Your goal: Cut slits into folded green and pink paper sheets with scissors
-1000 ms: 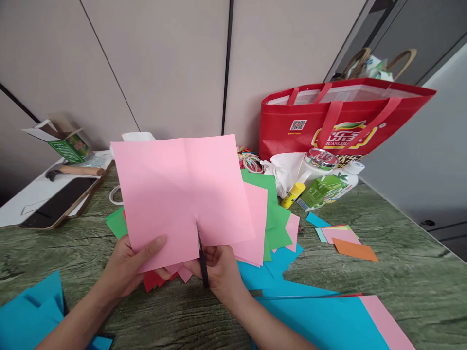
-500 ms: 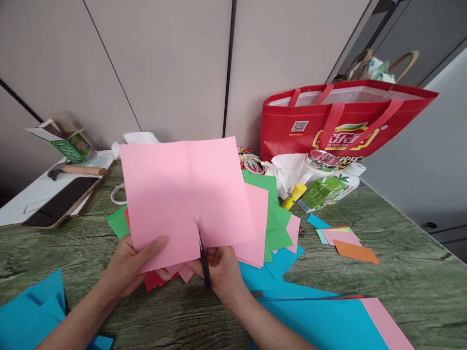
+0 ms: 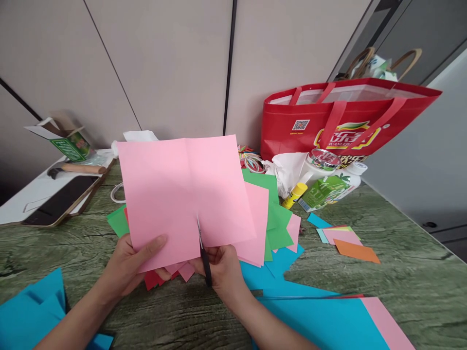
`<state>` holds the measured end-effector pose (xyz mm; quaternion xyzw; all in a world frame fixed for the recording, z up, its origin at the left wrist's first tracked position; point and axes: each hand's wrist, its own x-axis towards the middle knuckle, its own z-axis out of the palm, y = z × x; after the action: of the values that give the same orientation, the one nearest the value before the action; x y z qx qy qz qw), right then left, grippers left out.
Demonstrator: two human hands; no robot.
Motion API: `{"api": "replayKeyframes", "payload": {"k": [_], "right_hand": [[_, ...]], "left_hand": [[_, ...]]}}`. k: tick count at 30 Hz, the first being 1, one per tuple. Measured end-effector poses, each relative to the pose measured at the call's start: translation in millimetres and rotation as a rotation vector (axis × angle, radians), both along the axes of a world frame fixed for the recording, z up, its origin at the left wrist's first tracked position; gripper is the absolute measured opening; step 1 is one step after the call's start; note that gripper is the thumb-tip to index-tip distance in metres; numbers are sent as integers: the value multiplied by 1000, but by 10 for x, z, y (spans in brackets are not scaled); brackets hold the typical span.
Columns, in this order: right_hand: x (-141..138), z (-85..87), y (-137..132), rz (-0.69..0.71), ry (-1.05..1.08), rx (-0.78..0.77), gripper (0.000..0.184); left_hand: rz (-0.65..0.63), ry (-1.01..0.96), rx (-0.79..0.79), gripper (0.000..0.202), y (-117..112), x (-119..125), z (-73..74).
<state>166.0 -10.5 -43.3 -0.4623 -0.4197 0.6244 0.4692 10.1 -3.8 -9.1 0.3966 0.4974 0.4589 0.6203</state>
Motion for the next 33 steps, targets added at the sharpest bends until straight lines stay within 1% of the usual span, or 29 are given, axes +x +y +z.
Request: {"api": "replayKeyframes", "payload": {"k": [6, 11, 16, 23, 29, 33], "right_hand": [[7, 2, -3, 3, -13, -19, 31], [24, -35, -15, 14, 19, -11, 27], [26, -62, -8, 26, 25, -6, 25], [42, -108, -2, 39, 14, -11, 24], [35, -104, -5, 23, 27, -8, 24], [38, -78, 10, -1, -27, -12, 24]], "left_hand": [[-10, 0, 0, 19, 4, -5, -3], [-12, -7, -1, 18, 10, -21, -7], [-52, -4, -23, 20, 21, -34, -8], [-14, -11, -9, 17, 9, -19, -11], [-40, -24, -5, 17, 8, -15, -4], [-89, -51, -29, 17, 28, -72, -36]]}}
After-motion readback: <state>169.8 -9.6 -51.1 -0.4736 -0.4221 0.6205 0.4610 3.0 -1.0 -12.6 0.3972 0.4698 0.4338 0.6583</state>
